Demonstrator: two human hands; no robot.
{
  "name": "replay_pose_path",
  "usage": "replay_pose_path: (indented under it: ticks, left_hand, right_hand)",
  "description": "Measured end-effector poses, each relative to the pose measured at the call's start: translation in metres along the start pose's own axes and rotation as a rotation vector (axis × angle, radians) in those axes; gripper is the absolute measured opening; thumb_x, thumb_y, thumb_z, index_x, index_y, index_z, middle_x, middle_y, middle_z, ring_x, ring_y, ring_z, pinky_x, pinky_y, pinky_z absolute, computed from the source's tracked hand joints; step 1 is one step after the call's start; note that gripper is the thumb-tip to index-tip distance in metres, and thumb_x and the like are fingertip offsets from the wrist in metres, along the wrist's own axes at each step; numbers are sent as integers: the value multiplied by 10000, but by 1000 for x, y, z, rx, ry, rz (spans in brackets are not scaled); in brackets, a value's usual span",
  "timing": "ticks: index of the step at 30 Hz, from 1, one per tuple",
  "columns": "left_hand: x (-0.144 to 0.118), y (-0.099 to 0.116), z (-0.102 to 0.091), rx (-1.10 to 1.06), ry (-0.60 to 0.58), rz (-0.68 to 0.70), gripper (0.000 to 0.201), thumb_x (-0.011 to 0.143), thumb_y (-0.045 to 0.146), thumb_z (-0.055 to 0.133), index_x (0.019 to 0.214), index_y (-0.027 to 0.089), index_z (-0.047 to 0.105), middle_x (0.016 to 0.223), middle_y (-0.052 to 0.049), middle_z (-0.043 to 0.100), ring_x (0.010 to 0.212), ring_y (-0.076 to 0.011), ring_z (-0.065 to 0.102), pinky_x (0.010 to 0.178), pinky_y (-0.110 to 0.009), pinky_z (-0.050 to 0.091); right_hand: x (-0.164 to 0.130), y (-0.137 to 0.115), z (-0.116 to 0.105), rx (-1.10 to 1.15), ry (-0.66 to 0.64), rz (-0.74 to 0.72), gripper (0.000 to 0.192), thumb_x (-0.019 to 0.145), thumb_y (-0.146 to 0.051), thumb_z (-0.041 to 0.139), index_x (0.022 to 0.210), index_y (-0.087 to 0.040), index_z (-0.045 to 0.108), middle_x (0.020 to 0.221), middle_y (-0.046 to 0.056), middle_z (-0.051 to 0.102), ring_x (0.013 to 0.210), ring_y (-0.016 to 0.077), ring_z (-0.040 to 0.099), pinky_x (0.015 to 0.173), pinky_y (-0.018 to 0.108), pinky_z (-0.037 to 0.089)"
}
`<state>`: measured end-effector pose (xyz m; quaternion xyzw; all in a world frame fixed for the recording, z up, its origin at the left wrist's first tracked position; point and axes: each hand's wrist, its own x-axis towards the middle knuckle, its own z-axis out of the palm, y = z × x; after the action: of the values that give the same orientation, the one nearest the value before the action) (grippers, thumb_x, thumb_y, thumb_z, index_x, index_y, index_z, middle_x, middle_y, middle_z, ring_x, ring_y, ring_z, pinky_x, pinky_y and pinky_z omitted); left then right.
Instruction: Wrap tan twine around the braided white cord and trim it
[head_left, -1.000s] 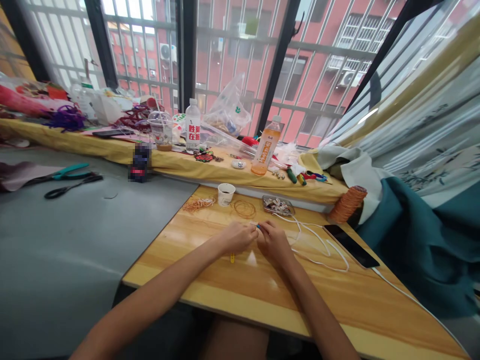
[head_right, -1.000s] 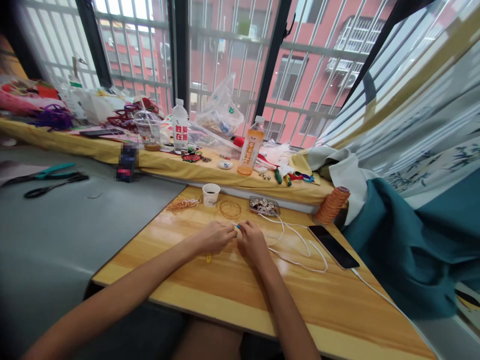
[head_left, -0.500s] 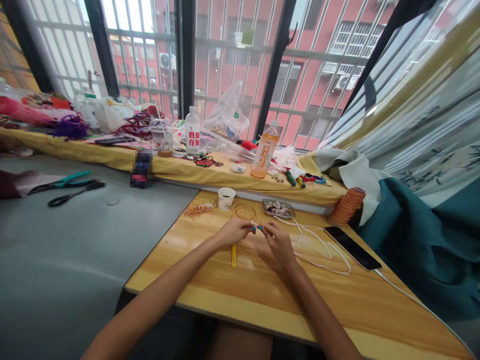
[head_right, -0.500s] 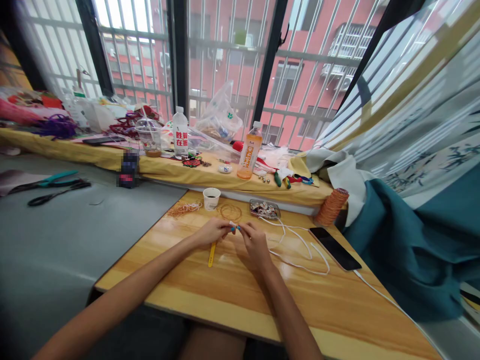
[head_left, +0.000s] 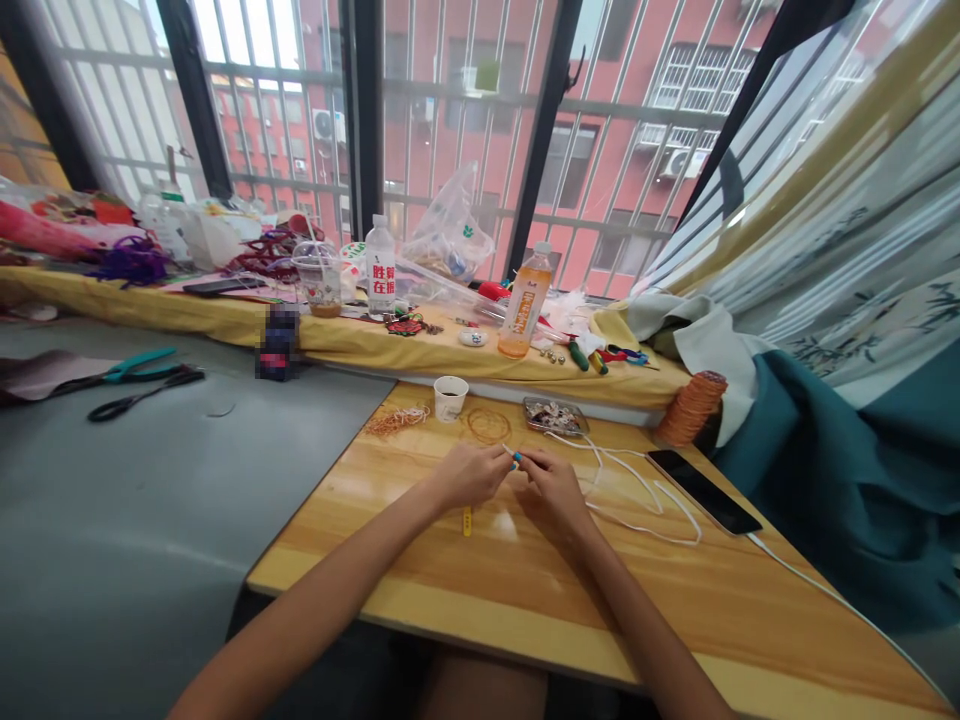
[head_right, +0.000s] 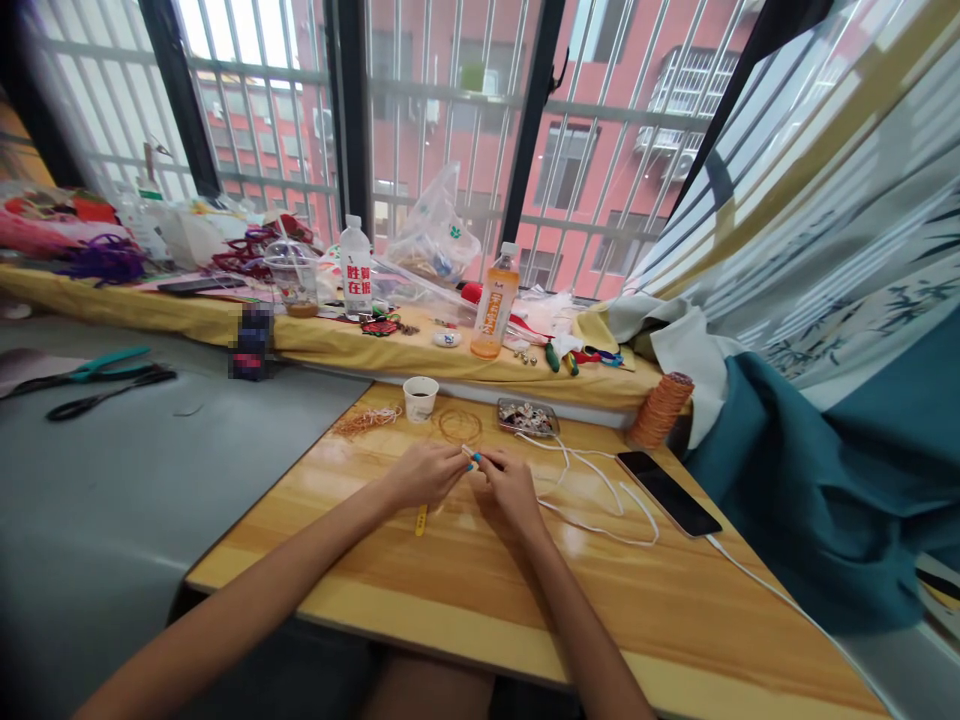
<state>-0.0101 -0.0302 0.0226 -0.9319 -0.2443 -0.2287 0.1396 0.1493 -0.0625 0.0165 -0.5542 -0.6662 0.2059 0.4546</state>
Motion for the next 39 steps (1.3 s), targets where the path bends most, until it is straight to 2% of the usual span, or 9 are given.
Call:
replay_pose_path:
  ticks: [3, 9, 15, 22, 29, 31, 35, 37, 39]
  left_hand:
    - [0, -1, 0, 0, 45, -100, 206, 837, 226, 328, 772, 162, 513, 744, -24, 531, 637, -121, 517, 508, -219, 353]
    - [2, 1, 1, -26, 109, -146, 188, 819, 204, 383, 740, 152, 546, 764, -55, 530, 772, -159, 476, 646, -260, 379]
    - [6, 7, 20, -389, 89, -411, 189, 809, 209, 406, 758, 164, 583, 764, -27, 593, 748, -134, 513, 653, -227, 386]
    - [8, 7, 22, -593, 195, -524, 152, 762, 210, 456, 781, 151, 594, 793, -38, 612, 783, -148, 528, 708, -245, 387]
    - [12, 11, 31, -1063, 131, -663, 196, 765, 255, 420, 781, 126, 566, 724, -18, 599, 667, -124, 545, 614, -216, 418]
    - [11, 15, 30, -1020, 106, -618, 194, 783, 248, 385, 771, 130, 539, 696, -16, 576, 636, -121, 531, 586, -216, 411]
    - [5, 20, 26, -644, 102, -433, 97, 744, 180, 421, 798, 146, 493, 770, -37, 541, 692, -141, 495, 621, -247, 388]
    - [3, 18, 27, -527, 102, -406, 121, 720, 161, 443, 838, 152, 463, 820, -48, 523, 705, -149, 480, 618, -256, 380]
    - [2, 13, 31, -494, 127, -433, 103, 745, 130, 387, 830, 157, 439, 815, -47, 509, 710, -149, 470, 626, -261, 376]
  right_hand:
    - [1, 1, 1, -19, -55, 2, 229, 710, -276, 479, 753, -153, 668, 695, 45, 610, 654, 160, 516, 604, 261, 366]
    - [1, -4, 1, -45, -187, 18, 254, 692, -262, 455, 731, -144, 677, 675, 46, 605, 647, 158, 511, 617, 262, 357]
    - [1, -7, 0, 102, -240, 43, 208, 644, -248, 492, 650, -141, 670, 653, 31, 588, 653, 150, 489, 625, 254, 339]
    - [0, -1, 6, 331, -229, 241, 272, 612, -361, 564, 723, -136, 667, 516, -18, 488, 471, 78, 339, 482, 227, 223]
    - [-1, 5, 8, 442, -196, 294, 284, 591, -413, 603, 570, -130, 598, 467, -28, 450, 444, 63, 329, 463, 222, 213]
    - [-2, 5, 9, 447, -228, 318, 315, 581, -441, 610, 538, -131, 573, 464, -25, 458, 435, 61, 342, 454, 220, 223]
    - [-6, -5, 9, 543, -373, 306, 364, 611, -492, 576, 543, -135, 562, 511, -5, 511, 473, 75, 423, 492, 223, 314]
    - [-7, -12, 1, 519, -480, 246, 341, 661, -470, 545, 677, -136, 610, 648, 28, 586, 594, 110, 507, 582, 246, 382]
    - [-6, -12, -18, 321, -459, 207, 351, 688, -447, 525, 860, -155, 617, 818, 59, 618, 742, 158, 548, 676, 289, 416]
